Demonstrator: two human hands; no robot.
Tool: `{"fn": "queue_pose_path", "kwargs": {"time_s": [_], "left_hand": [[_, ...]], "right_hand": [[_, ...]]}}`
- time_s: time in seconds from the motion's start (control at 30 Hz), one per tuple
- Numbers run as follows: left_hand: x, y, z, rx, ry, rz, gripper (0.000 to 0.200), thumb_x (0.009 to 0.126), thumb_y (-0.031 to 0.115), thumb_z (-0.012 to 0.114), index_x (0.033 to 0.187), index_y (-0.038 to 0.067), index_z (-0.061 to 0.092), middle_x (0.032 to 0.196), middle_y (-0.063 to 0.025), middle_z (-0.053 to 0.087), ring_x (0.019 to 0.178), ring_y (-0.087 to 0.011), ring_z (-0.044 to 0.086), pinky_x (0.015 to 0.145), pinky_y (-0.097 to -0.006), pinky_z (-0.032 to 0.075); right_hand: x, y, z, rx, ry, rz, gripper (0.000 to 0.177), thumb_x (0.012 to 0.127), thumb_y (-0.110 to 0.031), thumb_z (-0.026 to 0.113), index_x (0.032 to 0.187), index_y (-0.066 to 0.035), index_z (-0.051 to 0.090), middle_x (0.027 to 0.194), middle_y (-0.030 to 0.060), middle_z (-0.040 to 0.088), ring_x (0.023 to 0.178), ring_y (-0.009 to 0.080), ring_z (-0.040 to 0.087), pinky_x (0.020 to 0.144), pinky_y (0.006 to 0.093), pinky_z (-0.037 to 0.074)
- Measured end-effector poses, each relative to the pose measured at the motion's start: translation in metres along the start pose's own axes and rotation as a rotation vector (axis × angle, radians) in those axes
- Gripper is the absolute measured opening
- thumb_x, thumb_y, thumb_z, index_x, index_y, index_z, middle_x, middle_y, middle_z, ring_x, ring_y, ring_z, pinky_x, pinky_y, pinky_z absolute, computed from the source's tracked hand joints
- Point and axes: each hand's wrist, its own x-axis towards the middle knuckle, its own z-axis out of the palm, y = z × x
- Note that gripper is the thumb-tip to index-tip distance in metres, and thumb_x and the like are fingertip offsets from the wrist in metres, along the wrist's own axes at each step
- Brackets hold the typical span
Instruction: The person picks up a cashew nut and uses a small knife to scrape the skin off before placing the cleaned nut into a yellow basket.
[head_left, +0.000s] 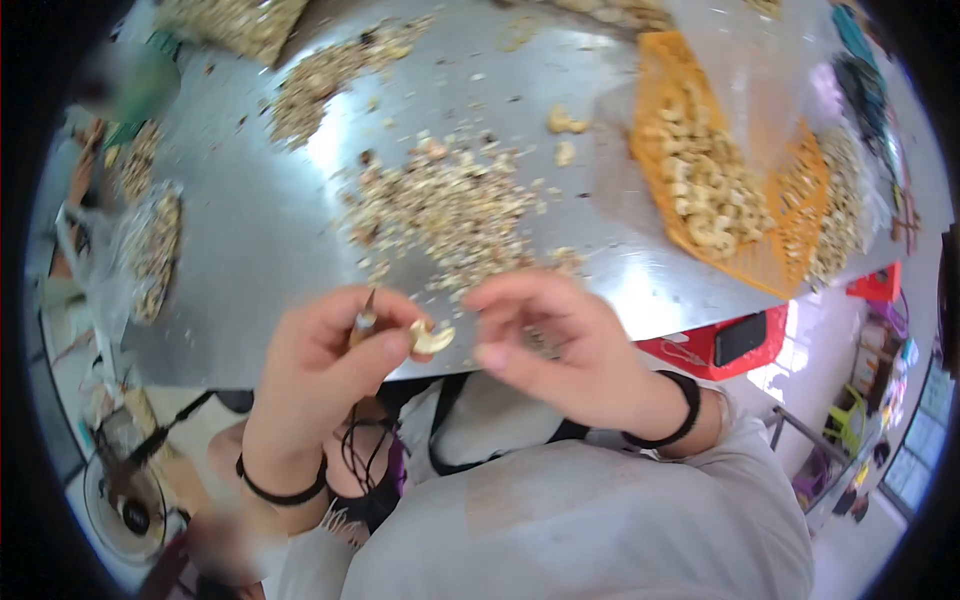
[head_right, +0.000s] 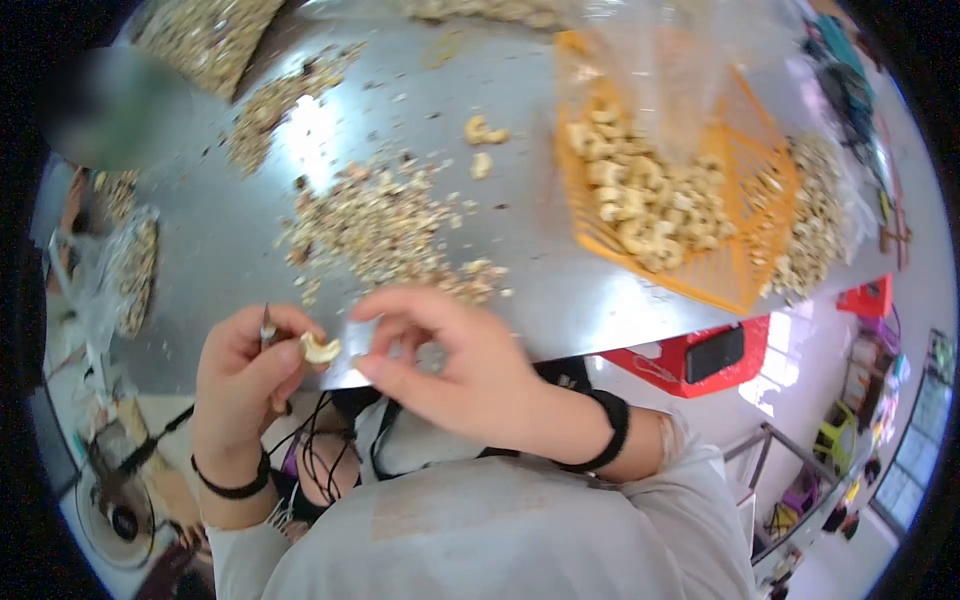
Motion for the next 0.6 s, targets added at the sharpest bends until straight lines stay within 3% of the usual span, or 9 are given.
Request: {"fn": "queue_pose_path", "kwargs": {"time_s": [0.1, 0.27, 0.33, 0.4, 0.47, 0.6], "left_hand": [[0.007, 0.002, 0.015, 0.138, 0.001, 0.053, 0.014, 0.074, -0.002, 0.050, 0.088, -0.004, 0.052, 0.081, -0.0043, 0.053, 0.073, -0.0062, 0.048, 0.061, -0.0170, 0.039], [0.013, 0.001, 0.028, 0.209, -0.039, 0.116, 0.015, 0.073, -0.003, 0.051, 0.089, -0.003, 0.050, 0.080, -0.0042, 0.052, 0.072, -0.0069, 0.049, 0.060, -0.0176, 0.039], [0.012, 0.005, 0.035, 0.206, 0.093, 0.105, 0.015, 0.074, -0.003, 0.050, 0.089, -0.003, 0.050, 0.079, -0.0040, 0.052, 0.071, -0.0069, 0.049, 0.057, -0.0167, 0.038], [0.013, 0.005, 0.031, 0.222, 0.058, 0.121, 0.015, 0.075, 0.000, 0.049, 0.089, -0.002, 0.049, 0.078, -0.0038, 0.051, 0.068, -0.0069, 0.049, 0.054, -0.0154, 0.036], [0.012, 0.003, 0.028, 0.238, 0.132, 0.130, 0.015, 0.075, 0.004, 0.050, 0.089, -0.002, 0.050, 0.077, -0.0039, 0.051, 0.067, -0.0069, 0.049, 0.052, -0.0143, 0.034], [0.013, 0.000, 0.026, 0.287, 0.192, 0.162, 0.016, 0.076, 0.011, 0.051, 0.088, 0.000, 0.050, 0.073, -0.0036, 0.051, 0.058, -0.0034, 0.045, 0.044, -0.0133, 0.029]], "right_hand": [[0.001, -0.008, -0.006, -0.075, -0.062, 0.056, 0.017, 0.076, -0.007, 0.054, 0.092, -0.002, 0.052, 0.079, 0.0022, 0.054, 0.072, 0.0076, 0.050, 0.064, 0.0209, 0.040], [-0.003, -0.007, -0.014, -0.019, -0.007, 0.048, 0.011, 0.075, -0.009, 0.055, 0.084, -0.004, 0.054, 0.075, 0.0017, 0.055, 0.071, 0.0078, 0.051, 0.063, 0.0208, 0.040], [-0.006, -0.017, -0.024, -0.053, 0.029, 0.051, 0.012, 0.075, -0.008, 0.055, 0.086, -0.003, 0.054, 0.077, 0.0022, 0.055, 0.072, 0.0077, 0.051, 0.064, 0.0212, 0.040], [-0.010, -0.024, -0.035, -0.022, 0.141, -0.065, 0.013, 0.075, -0.004, 0.054, 0.087, -0.002, 0.053, 0.079, 0.0036, 0.055, 0.074, 0.0084, 0.051, 0.065, 0.0219, 0.040], [-0.017, -0.037, -0.051, 0.014, 0.363, -0.194, 0.014, 0.072, -0.008, 0.058, 0.085, -0.002, 0.053, 0.072, 0.0007, 0.052, 0.065, 0.0062, 0.048, 0.059, 0.0199, 0.040], [-0.036, -0.066, -0.110, -0.108, 0.835, -0.455, 0.015, 0.072, -0.005, 0.057, 0.086, -0.002, 0.052, 0.074, 0.0018, 0.054, 0.068, 0.0071, 0.050, 0.059, 0.0176, 0.039]]}}
